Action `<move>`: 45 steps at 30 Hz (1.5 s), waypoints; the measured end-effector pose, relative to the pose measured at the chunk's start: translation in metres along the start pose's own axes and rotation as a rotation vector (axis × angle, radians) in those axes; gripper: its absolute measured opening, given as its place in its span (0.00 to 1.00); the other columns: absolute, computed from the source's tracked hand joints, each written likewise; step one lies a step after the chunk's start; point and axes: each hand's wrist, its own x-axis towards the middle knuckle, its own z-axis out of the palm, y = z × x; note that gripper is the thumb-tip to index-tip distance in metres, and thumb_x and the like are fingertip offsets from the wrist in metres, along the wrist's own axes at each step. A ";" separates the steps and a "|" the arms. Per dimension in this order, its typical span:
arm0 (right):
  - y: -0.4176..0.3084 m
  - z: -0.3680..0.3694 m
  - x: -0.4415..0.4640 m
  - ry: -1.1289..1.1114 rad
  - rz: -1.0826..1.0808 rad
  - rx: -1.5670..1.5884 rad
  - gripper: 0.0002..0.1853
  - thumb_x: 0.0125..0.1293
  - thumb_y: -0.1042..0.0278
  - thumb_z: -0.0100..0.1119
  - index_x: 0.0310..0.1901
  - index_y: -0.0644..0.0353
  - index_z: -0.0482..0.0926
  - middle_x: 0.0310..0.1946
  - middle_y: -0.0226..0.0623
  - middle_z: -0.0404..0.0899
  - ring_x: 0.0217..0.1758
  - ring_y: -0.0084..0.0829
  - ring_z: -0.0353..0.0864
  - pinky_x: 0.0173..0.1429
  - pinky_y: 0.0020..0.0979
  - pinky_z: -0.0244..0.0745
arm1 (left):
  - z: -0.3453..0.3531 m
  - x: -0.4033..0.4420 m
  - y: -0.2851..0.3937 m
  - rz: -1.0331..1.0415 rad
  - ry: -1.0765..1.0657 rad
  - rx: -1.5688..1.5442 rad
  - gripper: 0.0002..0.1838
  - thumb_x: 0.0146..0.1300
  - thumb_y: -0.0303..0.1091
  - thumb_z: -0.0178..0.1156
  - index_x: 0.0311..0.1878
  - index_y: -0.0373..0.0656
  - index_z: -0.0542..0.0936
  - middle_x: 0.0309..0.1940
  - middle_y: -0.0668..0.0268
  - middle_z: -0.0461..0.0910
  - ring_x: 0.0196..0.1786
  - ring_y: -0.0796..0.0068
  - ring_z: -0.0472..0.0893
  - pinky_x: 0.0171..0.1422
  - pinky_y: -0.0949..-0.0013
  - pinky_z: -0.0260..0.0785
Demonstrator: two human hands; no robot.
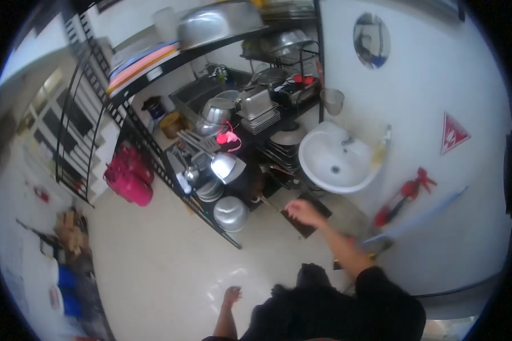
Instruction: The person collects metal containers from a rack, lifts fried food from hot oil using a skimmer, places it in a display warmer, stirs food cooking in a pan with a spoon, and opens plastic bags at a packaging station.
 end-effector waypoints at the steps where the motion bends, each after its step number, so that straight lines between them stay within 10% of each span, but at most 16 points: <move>1: -0.018 -0.019 0.031 0.072 -0.135 0.085 0.06 0.66 0.69 0.53 0.39 0.58 0.79 0.24 0.26 0.76 0.26 0.18 0.73 0.30 0.23 0.70 | -0.011 0.017 0.050 0.099 -0.014 0.028 0.15 0.67 0.42 0.52 0.50 0.45 0.77 0.37 0.64 0.82 0.34 0.71 0.81 0.36 0.67 0.73; 6: -0.096 -0.134 0.216 0.195 -0.317 0.132 0.07 0.67 0.70 0.51 0.38 0.61 0.77 0.24 0.29 0.75 0.27 0.20 0.73 0.33 0.24 0.71 | -0.030 0.068 0.201 0.256 0.096 -0.208 0.16 0.67 0.42 0.51 0.51 0.43 0.75 0.38 0.62 0.80 0.36 0.71 0.81 0.39 0.69 0.74; 10: -0.149 -0.213 0.371 0.395 -0.534 -0.265 0.08 0.65 0.71 0.52 0.42 0.58 0.78 0.31 0.39 0.80 0.34 0.33 0.80 0.39 0.35 0.74 | -0.029 0.135 0.125 0.170 0.022 -0.623 0.16 0.71 0.43 0.45 0.49 0.43 0.74 0.34 0.63 0.78 0.31 0.73 0.79 0.29 0.72 0.73; 12: -0.181 -0.241 0.424 0.573 -0.628 -0.583 0.09 0.62 0.75 0.52 0.43 0.55 0.79 0.30 0.37 0.82 0.35 0.39 0.81 0.41 0.36 0.74 | 0.016 0.103 0.110 0.111 0.192 -0.399 0.11 0.66 0.38 0.53 0.42 0.41 0.79 0.28 0.65 0.79 0.25 0.71 0.79 0.24 0.69 0.72; 15: -0.196 -0.274 0.502 0.440 -0.495 -0.879 0.15 0.60 0.72 0.51 0.48 0.52 0.78 0.43 0.45 0.81 0.48 0.48 0.79 0.51 0.44 0.74 | 0.043 0.091 0.088 0.166 -0.231 0.923 0.19 0.64 0.39 0.54 0.54 0.37 0.76 0.48 0.51 0.79 0.47 0.54 0.81 0.49 0.57 0.75; 20: -0.154 -0.318 0.614 0.102 -0.443 -0.982 0.21 0.61 0.73 0.49 0.57 0.52 0.73 0.53 0.51 0.76 0.57 0.49 0.75 0.59 0.45 0.71 | 0.118 0.082 0.119 -0.284 0.021 0.053 0.18 0.65 0.38 0.54 0.55 0.40 0.76 0.46 0.54 0.80 0.44 0.57 0.82 0.45 0.60 0.75; 28: -0.154 -0.310 0.629 0.487 -0.533 -0.773 0.10 0.62 0.73 0.47 0.43 0.58 0.76 0.41 0.51 0.77 0.49 0.51 0.76 0.50 0.47 0.71 | 0.157 0.114 0.168 -0.212 0.126 -0.209 0.17 0.66 0.37 0.53 0.56 0.45 0.76 0.43 0.59 0.82 0.40 0.61 0.83 0.39 0.65 0.75; 32: -0.153 -0.310 0.638 0.475 -0.377 -0.774 0.22 0.66 0.70 0.42 0.62 0.53 0.66 0.49 0.49 0.78 0.50 0.54 0.77 0.53 0.52 0.72 | 0.097 0.138 0.156 -0.327 0.033 -0.684 0.15 0.66 0.36 0.54 0.54 0.46 0.76 0.41 0.60 0.83 0.36 0.65 0.84 0.34 0.67 0.75; 38: -0.209 -0.270 0.604 0.539 -0.849 -0.942 0.21 0.64 0.71 0.46 0.59 0.51 0.72 0.40 0.49 0.81 0.41 0.49 0.82 0.46 0.49 0.77 | 0.068 0.146 0.288 -0.226 0.342 -0.185 0.13 0.68 0.40 0.54 0.49 0.44 0.77 0.34 0.61 0.83 0.31 0.73 0.82 0.29 0.73 0.70; 45: -0.287 -0.215 0.543 0.376 -0.825 -0.986 0.22 0.61 0.76 0.48 0.59 0.53 0.72 0.50 0.47 0.77 0.52 0.47 0.78 0.56 0.46 0.74 | 0.089 0.128 0.233 -0.260 0.289 -0.224 0.17 0.66 0.45 0.57 0.51 0.45 0.76 0.37 0.59 0.83 0.34 0.70 0.82 0.34 0.65 0.73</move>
